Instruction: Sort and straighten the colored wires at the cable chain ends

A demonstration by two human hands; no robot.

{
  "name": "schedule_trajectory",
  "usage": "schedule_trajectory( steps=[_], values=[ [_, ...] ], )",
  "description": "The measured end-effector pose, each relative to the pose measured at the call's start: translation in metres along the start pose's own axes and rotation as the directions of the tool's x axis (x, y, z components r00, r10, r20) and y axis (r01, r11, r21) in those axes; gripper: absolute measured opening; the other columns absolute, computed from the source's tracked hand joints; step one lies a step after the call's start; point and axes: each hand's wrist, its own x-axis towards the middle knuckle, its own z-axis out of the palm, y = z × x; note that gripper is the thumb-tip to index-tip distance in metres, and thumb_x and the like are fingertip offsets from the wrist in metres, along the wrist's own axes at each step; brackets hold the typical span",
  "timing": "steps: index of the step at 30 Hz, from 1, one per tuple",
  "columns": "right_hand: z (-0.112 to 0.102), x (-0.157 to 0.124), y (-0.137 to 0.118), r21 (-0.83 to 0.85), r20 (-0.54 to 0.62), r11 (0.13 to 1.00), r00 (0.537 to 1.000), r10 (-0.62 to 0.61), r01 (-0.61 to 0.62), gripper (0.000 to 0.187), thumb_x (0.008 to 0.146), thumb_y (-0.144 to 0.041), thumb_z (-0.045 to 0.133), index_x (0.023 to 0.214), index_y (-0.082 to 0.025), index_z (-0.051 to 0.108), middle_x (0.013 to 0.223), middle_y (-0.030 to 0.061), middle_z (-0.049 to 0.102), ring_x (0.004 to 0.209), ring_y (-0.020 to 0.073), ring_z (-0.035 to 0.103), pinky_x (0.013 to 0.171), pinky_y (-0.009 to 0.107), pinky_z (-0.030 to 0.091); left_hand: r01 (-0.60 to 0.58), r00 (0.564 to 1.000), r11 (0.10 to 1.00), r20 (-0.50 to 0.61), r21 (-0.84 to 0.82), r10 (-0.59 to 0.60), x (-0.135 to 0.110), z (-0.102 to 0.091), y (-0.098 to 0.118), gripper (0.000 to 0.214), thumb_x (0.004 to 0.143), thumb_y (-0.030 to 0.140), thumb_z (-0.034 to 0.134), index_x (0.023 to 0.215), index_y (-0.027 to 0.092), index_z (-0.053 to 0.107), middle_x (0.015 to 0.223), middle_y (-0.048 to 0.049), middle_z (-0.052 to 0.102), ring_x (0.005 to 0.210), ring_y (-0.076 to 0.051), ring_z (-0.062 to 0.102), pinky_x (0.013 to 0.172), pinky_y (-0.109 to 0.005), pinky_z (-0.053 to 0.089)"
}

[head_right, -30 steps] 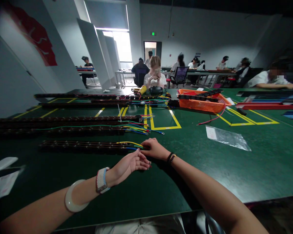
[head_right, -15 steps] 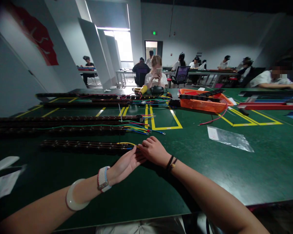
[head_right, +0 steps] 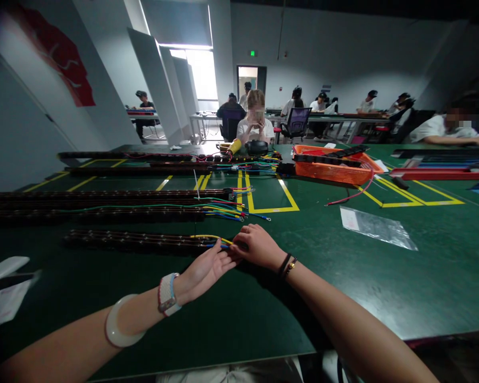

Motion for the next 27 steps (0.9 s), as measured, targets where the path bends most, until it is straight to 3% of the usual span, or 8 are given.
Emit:
schedule_trajectory(
  steps=[5, 9, 15, 20, 24, 27],
  values=[
    [-0.004, 0.0, 0.006, 0.12, 0.055, 0.991, 0.997, 0.061, -0.068, 0.029, 0.091, -0.036, 0.05, 0.085, -0.017, 0.07, 0.072, 0.005, 0.065, 0.069, 0.0139, 0.054, 0.068, 0.027, 0.037, 0.027, 0.998, 1.0, -0.054, -0.015, -0.028, 0.002, -0.002, -0.001, 0.041, 0.094, 0.037, 0.037, 0.113, 0.003, 0.051, 0.12, -0.0242, 0.057, 0.113, -0.025, 0.056, 0.106, -0.04, 0.036],
    [-0.008, 0.006, 0.015, 0.208, 0.09, 0.969, 0.99, 0.113, -0.13, 0.031, 0.091, -0.037, 0.049, 0.086, -0.015, 0.07, 0.075, 0.0061, 0.067, 0.068, 0.0135, 0.056, 0.063, 0.025, 0.039, 0.033, 0.999, 0.999, -0.037, -0.023, -0.034, 0.002, -0.002, -0.001, 0.039, 0.093, 0.036, 0.039, 0.107, 0.003, 0.053, 0.111, -0.0223, 0.061, 0.108, -0.025, 0.059, 0.104, -0.041, 0.038],
    [-0.011, 0.035, 0.037, 0.239, 0.252, 0.971, 0.967, -0.047, -0.016, 0.026, 0.089, -0.033, 0.052, 0.087, -0.016, 0.071, 0.08, 0.006, 0.068, 0.072, 0.0146, 0.059, 0.067, 0.025, 0.042, 0.046, 0.998, 0.998, -0.047, -0.039, -0.048, -0.001, 0.003, 0.003, 0.038, 0.093, 0.037, 0.038, 0.099, 0.004, 0.057, 0.104, -0.0209, 0.065, 0.105, -0.026, 0.061, 0.103, -0.042, 0.039],
    [-0.008, 0.042, 0.046, 0.308, 0.148, 0.951, 0.987, -0.059, 0.011, 0.024, 0.088, -0.034, 0.055, 0.09, -0.016, 0.071, 0.086, 0.0067, 0.067, 0.078, 0.0149, 0.059, 0.073, 0.027, 0.044, 0.053, 0.997, 0.997, -0.046, -0.058, -0.056, -0.001, 0.005, 0.004, 0.042, 0.094, 0.04, 0.034, 0.098, 0.004, 0.057, 0.102, -0.0203, 0.066, 0.103, -0.026, 0.062, 0.102, -0.043, 0.041],
    [-0.002, 0.035, 0.049, 0.358, 0.132, 0.933, 0.986, -0.101, 0.048, 0.022, 0.086, -0.034, 0.058, 0.091, -0.018, 0.072, 0.087, 0.0066, 0.066, 0.08, 0.0148, 0.058, 0.075, 0.028, 0.045, 0.05, 0.996, 0.996, -0.066, -0.068, -0.055, 0.0, 0.005, 0.004, 0.041, 0.094, 0.04, 0.035, 0.096, 0.006, 0.057, 0.098, -0.0186, 0.067, 0.102, -0.026, 0.063, 0.101, -0.043, 0.041],
    [0.001, 0.032, 0.049, 0.299, 0.069, 0.951, 0.993, -0.098, 0.073, 0.02, 0.087, -0.032, 0.057, 0.091, -0.019, 0.072, 0.084, 0.0053, 0.066, 0.077, 0.0138, 0.056, 0.073, 0.027, 0.042, 0.05, 0.996, 0.997, -0.069, -0.064, -0.054, 0.001, 0.003, 0.003, 0.037, 0.093, 0.039, 0.038, 0.095, 0.007, 0.058, 0.096, -0.0162, 0.068, 0.101, -0.025, 0.063, 0.101, -0.043, 0.041]
  ],
)
